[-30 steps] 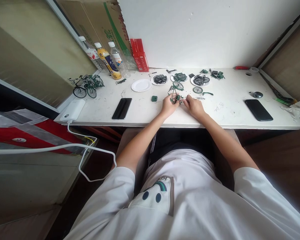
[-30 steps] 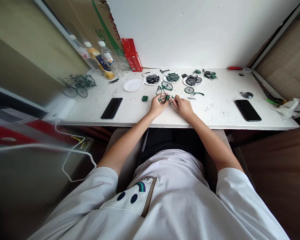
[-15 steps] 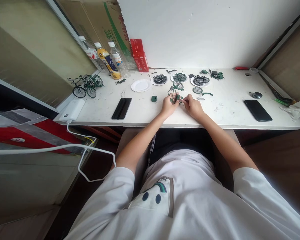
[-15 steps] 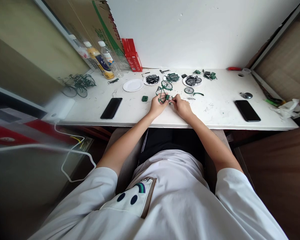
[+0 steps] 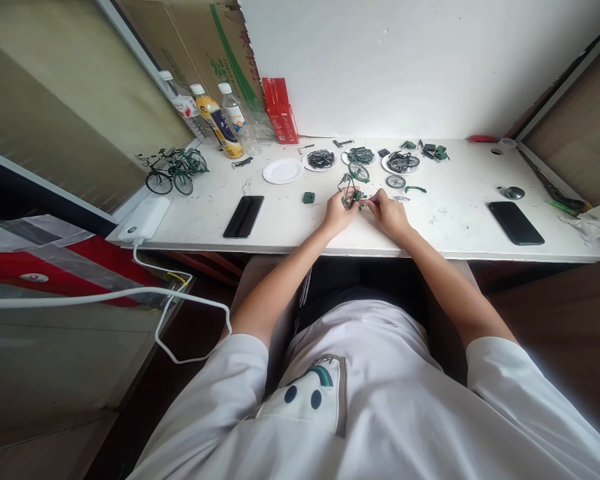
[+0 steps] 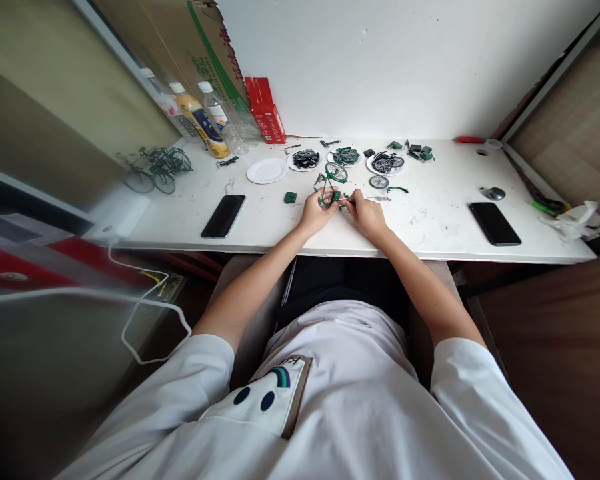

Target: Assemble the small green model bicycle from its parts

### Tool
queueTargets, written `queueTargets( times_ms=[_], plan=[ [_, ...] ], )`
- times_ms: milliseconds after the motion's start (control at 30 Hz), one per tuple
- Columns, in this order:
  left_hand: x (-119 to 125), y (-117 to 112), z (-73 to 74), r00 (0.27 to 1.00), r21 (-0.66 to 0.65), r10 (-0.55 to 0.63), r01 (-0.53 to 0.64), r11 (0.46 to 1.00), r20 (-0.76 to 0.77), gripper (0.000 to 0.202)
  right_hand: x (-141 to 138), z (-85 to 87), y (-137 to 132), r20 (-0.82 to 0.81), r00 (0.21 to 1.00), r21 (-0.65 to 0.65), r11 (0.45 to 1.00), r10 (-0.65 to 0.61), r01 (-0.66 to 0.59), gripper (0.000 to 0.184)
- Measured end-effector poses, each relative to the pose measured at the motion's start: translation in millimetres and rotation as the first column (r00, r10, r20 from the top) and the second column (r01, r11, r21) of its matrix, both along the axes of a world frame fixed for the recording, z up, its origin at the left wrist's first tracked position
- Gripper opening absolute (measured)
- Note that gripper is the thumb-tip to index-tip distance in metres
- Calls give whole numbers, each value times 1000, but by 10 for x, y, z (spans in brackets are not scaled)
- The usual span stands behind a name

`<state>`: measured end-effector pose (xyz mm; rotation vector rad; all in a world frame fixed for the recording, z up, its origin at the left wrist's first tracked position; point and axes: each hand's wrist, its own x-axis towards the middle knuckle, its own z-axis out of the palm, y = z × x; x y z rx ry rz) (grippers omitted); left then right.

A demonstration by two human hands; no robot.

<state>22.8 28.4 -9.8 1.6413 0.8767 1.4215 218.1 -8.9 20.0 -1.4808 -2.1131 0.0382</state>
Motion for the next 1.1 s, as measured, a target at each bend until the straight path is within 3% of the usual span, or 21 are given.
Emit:
queueTargets(
  times_ms=[1100],
  plan=[
    [-4, -7, 5, 1000, -18, -15, 15, 1000, -1, 43, -15, 32, -19, -32, 999, -24, 1000, -12, 11, 60]
  ],
)
